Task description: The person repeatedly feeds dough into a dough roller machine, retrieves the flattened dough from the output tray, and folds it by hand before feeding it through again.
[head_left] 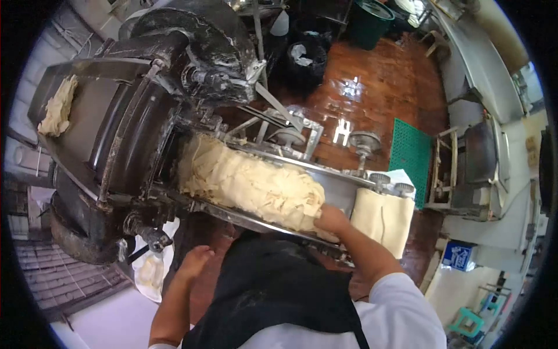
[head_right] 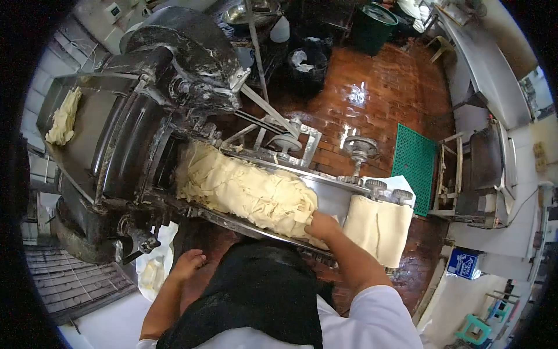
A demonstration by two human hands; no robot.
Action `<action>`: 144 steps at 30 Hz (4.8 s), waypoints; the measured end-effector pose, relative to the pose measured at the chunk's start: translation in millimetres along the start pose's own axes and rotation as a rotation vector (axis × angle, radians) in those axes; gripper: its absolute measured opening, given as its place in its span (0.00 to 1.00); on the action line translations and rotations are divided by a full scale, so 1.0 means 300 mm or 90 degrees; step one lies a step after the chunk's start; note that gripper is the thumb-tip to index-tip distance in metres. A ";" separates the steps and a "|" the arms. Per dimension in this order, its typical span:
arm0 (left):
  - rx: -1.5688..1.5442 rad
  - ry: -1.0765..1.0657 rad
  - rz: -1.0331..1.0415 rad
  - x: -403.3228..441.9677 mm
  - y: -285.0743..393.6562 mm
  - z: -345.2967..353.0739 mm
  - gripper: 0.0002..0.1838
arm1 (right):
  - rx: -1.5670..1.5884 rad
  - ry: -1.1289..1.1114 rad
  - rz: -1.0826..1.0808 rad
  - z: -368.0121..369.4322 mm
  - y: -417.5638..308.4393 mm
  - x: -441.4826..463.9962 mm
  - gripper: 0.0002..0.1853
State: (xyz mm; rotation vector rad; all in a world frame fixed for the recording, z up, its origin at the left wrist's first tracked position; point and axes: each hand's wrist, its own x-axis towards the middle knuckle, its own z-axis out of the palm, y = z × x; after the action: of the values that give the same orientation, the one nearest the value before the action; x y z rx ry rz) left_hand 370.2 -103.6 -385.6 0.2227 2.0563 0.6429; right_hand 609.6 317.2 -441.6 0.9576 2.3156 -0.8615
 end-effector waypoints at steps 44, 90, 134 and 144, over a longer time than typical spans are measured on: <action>-0.092 -0.325 0.585 -0.574 0.798 -0.446 0.36 | 0.667 -0.004 -0.268 -1.020 -0.695 -0.545 0.29; 0.195 0.389 -0.058 0.266 0.885 -2.218 0.48 | 0.695 0.439 -0.103 -0.656 -0.830 -0.320 0.13; 0.250 0.519 0.411 0.070 1.059 -1.185 0.19 | 0.466 0.089 -0.255 -0.306 -0.781 -0.074 0.18; 0.202 0.827 0.281 0.250 0.936 -1.464 0.33 | 0.978 -0.426 -0.141 -0.215 -1.174 0.179 0.39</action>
State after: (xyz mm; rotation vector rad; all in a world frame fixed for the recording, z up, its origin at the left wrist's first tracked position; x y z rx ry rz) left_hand -63.2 8.0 -107.8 0.5513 3.4236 0.8288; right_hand 299.7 190.8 -303.4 0.6393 0.8951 -2.6333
